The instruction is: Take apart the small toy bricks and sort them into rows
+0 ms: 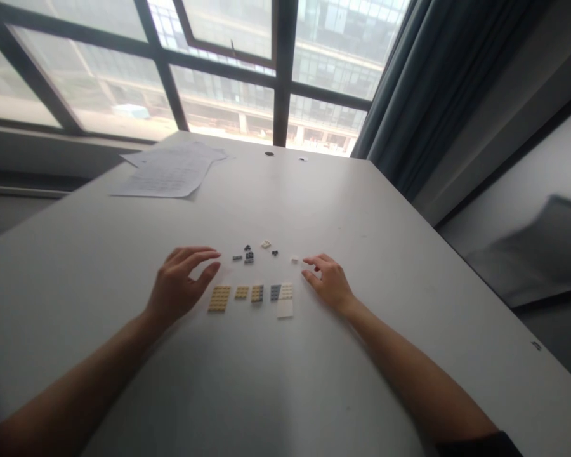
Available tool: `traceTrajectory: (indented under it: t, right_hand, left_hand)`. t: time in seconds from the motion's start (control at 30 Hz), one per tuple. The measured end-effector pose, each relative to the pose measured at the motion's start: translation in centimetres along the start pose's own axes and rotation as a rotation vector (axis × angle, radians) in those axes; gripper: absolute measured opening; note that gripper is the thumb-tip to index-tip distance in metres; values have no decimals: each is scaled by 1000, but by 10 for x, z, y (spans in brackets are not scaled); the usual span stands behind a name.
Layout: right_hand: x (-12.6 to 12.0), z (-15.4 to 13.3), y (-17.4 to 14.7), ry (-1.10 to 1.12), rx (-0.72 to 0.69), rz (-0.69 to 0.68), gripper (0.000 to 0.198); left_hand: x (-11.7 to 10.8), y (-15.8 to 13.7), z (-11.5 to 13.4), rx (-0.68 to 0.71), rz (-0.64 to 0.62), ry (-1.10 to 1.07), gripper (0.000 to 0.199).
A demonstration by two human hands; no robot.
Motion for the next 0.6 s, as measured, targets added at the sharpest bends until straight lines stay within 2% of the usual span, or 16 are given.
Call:
traceTrajectory:
  t: [0.1,0.23,0.47,0.6]
  right_hand:
    - [10,10,23,-12,73,-7,21]
    - [22,10,37,-61,69,-37,16]
    - [23,0,27,-14,-54,-56,9]
    - [24,-4,19,21,-75,-86,9]
  left_hand:
    - [0,-1,-19,-126,22,7,20]
    - [5,-5,-20,-164,-12,12,21]
    - [7,-4,-17,-154,-25,0,21]
    - [8,-4,-17,-147,-38,-1,21]
Point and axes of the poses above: each hand's wrist, its own y-axis towards the middle knuckle, its own x-axis out of the palm, z = x × y, the point moved 4 cm from there along y, towards the middle knuckle, and after that the axes turned 3 degrees about -x, right-handed, at the moved point
